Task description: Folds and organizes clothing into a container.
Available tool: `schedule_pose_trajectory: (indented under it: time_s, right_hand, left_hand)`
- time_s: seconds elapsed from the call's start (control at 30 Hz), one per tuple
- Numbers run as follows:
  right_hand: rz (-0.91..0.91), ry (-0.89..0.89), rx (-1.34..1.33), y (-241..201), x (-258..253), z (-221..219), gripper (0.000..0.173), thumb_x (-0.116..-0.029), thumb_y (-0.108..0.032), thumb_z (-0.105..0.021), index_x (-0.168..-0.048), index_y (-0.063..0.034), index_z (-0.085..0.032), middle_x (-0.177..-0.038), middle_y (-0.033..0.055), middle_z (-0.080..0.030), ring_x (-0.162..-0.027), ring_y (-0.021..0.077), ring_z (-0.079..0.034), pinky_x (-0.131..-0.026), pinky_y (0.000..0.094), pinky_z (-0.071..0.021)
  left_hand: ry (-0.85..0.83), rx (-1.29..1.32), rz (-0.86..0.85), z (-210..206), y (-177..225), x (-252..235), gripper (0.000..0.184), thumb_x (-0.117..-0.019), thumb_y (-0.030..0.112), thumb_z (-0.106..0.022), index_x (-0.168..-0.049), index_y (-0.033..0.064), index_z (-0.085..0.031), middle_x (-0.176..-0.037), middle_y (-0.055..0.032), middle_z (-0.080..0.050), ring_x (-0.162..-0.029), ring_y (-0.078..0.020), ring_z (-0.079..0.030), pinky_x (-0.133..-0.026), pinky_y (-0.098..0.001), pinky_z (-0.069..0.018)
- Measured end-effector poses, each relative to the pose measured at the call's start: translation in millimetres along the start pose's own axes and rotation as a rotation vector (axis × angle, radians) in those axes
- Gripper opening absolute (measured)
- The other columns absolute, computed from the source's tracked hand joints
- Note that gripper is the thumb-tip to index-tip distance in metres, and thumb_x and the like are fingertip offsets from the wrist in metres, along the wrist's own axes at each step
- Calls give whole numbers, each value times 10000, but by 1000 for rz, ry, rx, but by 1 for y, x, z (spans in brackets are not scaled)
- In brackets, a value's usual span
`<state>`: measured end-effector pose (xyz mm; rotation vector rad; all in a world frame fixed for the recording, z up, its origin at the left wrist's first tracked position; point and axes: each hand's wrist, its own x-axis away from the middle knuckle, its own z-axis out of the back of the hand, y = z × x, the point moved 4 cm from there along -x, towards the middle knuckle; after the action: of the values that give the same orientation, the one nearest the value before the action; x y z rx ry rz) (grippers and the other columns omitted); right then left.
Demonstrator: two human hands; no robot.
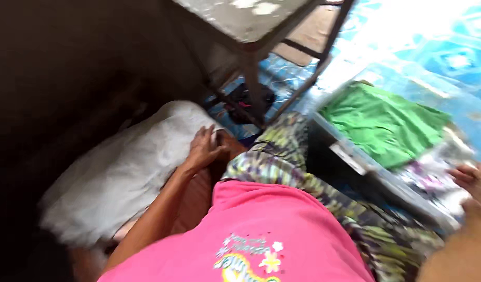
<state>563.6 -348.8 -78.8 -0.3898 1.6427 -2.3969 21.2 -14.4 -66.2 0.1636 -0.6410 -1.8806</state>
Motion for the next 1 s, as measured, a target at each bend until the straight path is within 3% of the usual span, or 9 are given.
schedule_pose_trajectory:
  time_s: [0.07, 0.13, 0.23, 0.4, 0.5, 0.63, 0.7, 0.8, 1.0]
  right_hand:
    - [-14, 92, -31, -20, 21, -5, 295, -1021, -50, -551, -1248, 133, -516, -935, 73, -629, -690, 17, -616, -676, 200, -555]
    - [-52, 180, -73, -30, 28, -8, 283, -999, -32, -587, -1234, 127, -567, -974, 138, -666, -709, 66, -634, -688, 229, -561]
    - [-31, 222, -123, -37, 30, -3, 237, -989, -7, -598, -1166, 148, -627, -968, 214, -706, -741, 169, -688, -713, 304, -593]
    - [65, 173, -124, -50, 59, 10, 228, -1005, -7, -559, -1132, 160, -648, -951, 251, -708, -775, 245, -708, -761, 375, -604]
    - [75, 166, -56, -53, 87, 31, 213, -1016, -17, -558, -1101, 144, -669, -941, 235, -713, -783, 236, -704, -774, 377, -592]
    - [111, 314, 160, -59, 142, 78, 207, -999, -5, -569, -1120, 116, -686, -954, 229, -713, -830, 257, -694, -808, 392, -563]
    - [63, 499, 158, -64, 181, 113, 298, -1013, -19, -553, -1262, 132, -617, -1070, 267, -711, -939, 292, -713, -873, 417, -571]
    - [36, 919, -209, -63, 252, 164, 324, -1052, -75, -494, -1325, 95, -541, -1034, 156, -702, -847, 175, -700, -759, 327, -596]
    - [145, 1609, -671, -59, 381, 187, 147, -1094, -145, -407, -1042, -85, -531, -785, 15, -670, -641, 127, -669, -602, 291, -591]
  left_hand:
    - [0, 108, -224, -4, 35, -2, 664, -948, 205, -696, -1500, -51, -430, -1415, -327, -528, -1283, -451, -557, -1077, -597, -444]
    - [-4, 191, -409, -14, 74, -11, 563, -981, 247, -611, -1429, -75, -497, -1259, -282, -648, -1064, -294, -697, -923, -434, -569]
    - [-147, 345, -650, -31, 143, -28, 559, -993, 214, -598, -1379, -166, -462, -1211, -237, -647, -976, -94, -677, -857, -251, -569]
    - [-652, 525, -894, -84, 270, -57, 478, -1016, 89, -546, -1383, -175, -390, -1141, -41, -696, -945, -40, -708, -885, -272, -599]
    - [-904, 486, -810, -139, 330, -77, 473, -1042, 173, -506, -1428, -83, -410, -1109, -61, -715, -904, -117, -735, -843, -306, -616]
    - [-940, 459, -554, -203, 353, -98, 409, -1088, 194, -432, -1435, -20, -404, -1065, -45, -682, -831, -105, -709, -744, -292, -599]
    - [-945, 569, -454, -216, 346, -104, 320, -1079, 147, -432, -1359, -7, -449, -939, 19, -702, -756, -85, -712, -692, -274, -611]
    - [-1006, 696, -378, -216, 332, -122, 285, -1082, 135, -437, -1336, 5, -455, -899, -1, -719, -738, -139, -725, -686, -320, -628]
    - [-969, 736, -290, -207, 327, -128, 210, -1080, 97, -417, -1272, 29, -465, -870, 5, -691, -701, -122, -711, -641, -287, -616]
